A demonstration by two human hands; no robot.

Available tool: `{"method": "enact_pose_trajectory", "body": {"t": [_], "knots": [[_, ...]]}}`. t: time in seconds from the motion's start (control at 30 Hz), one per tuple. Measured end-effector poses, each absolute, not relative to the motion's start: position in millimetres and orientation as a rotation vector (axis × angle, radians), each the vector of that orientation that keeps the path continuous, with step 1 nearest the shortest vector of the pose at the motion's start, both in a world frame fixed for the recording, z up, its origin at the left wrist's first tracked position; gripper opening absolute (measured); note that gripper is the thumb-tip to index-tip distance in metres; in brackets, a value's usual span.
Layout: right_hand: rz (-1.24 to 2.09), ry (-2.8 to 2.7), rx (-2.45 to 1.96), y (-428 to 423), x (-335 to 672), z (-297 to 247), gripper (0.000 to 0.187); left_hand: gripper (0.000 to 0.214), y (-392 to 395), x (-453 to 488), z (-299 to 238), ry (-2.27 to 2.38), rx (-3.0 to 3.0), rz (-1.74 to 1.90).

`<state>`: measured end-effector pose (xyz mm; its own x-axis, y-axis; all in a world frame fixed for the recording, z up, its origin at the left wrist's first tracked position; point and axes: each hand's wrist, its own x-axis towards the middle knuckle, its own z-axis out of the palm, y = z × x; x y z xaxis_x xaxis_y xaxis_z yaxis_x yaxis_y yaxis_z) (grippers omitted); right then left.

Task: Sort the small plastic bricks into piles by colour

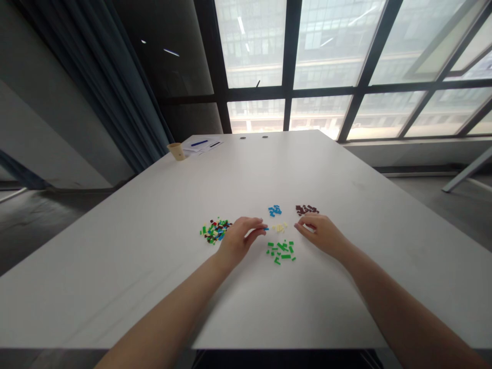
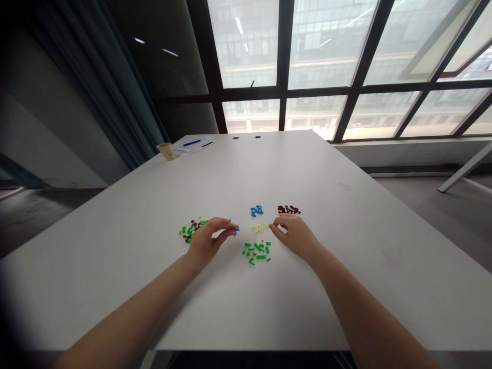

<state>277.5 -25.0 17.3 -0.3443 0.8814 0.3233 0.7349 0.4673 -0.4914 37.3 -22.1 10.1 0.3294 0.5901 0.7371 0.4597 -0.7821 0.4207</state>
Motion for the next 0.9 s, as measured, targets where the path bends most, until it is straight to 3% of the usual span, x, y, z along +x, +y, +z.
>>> {"method": "enact_pose_trajectory", "body": {"t": [0.53,0.9], "knots": [[0.254,-2.038,-1.009,-46,229,14,0.011,0.017,-27,49,8,1.002,2.554,1.22],[0.097,-2.033,-1.853,25,255,-7,0.021,0.021,22,-17,7,1.937,2.404,0.249]]}}
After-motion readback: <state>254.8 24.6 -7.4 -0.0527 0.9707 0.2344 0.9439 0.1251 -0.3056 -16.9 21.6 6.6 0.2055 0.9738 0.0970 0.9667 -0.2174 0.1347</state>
